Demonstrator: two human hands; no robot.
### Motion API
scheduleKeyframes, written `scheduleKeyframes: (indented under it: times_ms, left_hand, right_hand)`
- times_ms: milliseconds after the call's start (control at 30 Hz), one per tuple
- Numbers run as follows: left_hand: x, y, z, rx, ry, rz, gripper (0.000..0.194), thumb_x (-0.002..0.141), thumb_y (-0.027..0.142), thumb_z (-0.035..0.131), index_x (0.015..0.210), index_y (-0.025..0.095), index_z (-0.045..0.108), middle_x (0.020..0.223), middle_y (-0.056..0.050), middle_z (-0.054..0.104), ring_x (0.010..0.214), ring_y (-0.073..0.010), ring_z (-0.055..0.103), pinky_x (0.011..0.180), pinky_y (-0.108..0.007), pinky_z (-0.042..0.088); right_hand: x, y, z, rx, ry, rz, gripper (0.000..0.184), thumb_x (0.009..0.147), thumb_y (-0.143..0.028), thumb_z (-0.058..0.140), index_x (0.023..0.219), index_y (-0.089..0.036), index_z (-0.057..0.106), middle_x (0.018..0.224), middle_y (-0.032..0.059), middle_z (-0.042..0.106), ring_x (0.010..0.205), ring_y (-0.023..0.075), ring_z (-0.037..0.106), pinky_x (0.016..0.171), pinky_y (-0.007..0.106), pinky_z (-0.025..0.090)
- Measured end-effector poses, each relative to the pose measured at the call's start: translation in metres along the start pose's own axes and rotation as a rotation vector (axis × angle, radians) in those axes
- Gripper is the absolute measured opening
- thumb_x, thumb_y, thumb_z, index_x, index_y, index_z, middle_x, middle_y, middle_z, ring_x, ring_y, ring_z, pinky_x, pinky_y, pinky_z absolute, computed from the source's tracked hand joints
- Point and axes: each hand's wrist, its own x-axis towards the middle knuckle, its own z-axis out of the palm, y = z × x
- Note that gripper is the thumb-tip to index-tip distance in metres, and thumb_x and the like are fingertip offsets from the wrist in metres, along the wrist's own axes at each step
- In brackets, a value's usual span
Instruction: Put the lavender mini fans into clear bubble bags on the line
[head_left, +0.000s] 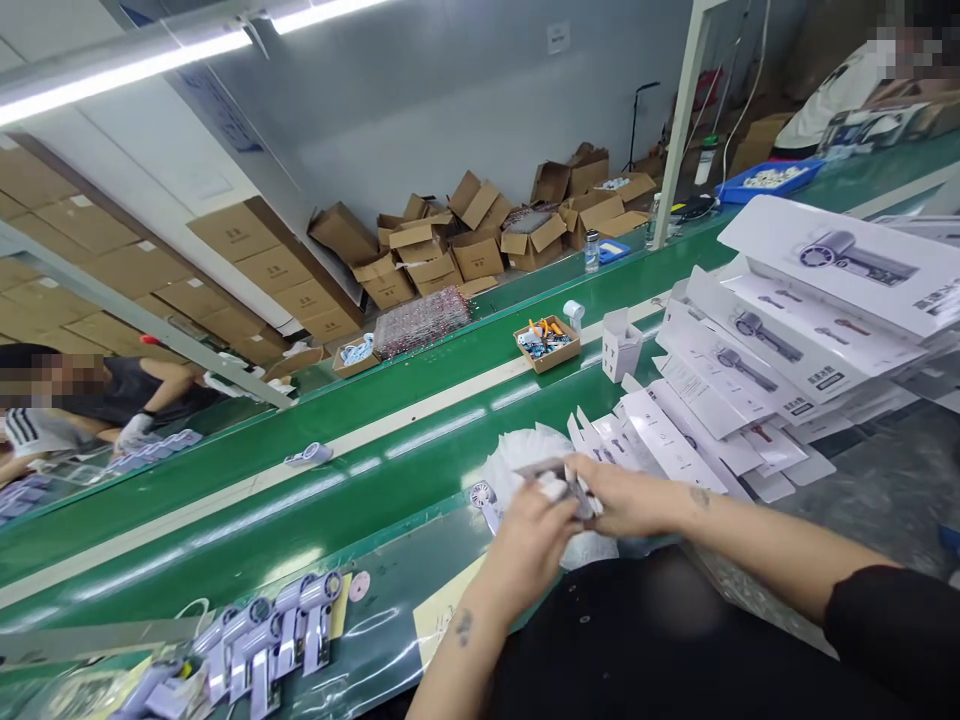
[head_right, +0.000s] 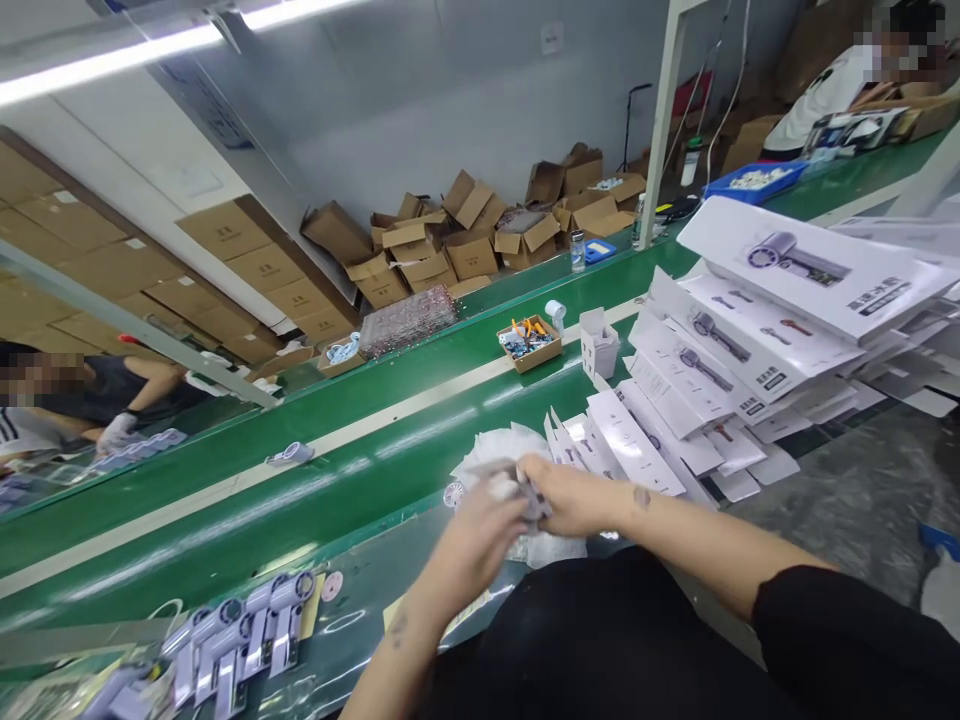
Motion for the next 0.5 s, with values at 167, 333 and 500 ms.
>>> scheduleKeyframes:
  times_ms: [167, 333, 500]
  left_hand:
    - [-0.031, -0.052, -0.024, -0.597, 1.166, -0.545, 0.016, 0.079, 0.029, 0.060, 0.090, 0.018, 0.064, 0.087, -0.004, 0.065, 0.084, -0.0169, 0.062, 0.080, -0.035, 0.051]
    - [-0.060, -0.101, 0.059, -1.141, 1.155, -1.218, 0.025, 0.063, 0.034, 0.071, 0.066, 0.015, 0.055, 0.056, 0.002, 0.054, 0.056, -0.0106, 0.056, 0.055, -0.023, 0.047]
    - [-0.106, -0.110, 0.129, -1.211, 1.094, -1.552, 0.014, 0.072, 0.032, 0.061, 0.072, 0.020, 0.054, 0.063, 0.001, 0.059, 0.062, -0.0136, 0.062, 0.066, -0.027, 0.051]
  right_hand:
    - [0.064, -0.019, -0.117, -0.140, 0.105, 0.054, 0.059, 0.063, -0.018, 0.065, 0.111, -0.021, 0.030, 0.094, 0.0040, 0.053, 0.081, 0.0193, 0.058, 0.065, 0.026, 0.045]
    - [0.143, 0.069, -0.166, -0.287, 0.193, 0.350, 0.075, 0.054, -0.008, 0.067, 0.117, -0.020, 0.028, 0.086, 0.0010, 0.051, 0.073, 0.0173, 0.054, 0.058, 0.023, 0.042]
    - [0.176, 0.156, -0.165, -0.301, 0.147, 0.547, 0.081, 0.054, 0.000, 0.066, 0.123, -0.013, 0.026, 0.080, 0.0011, 0.053, 0.071, 0.0166, 0.055, 0.061, 0.024, 0.044]
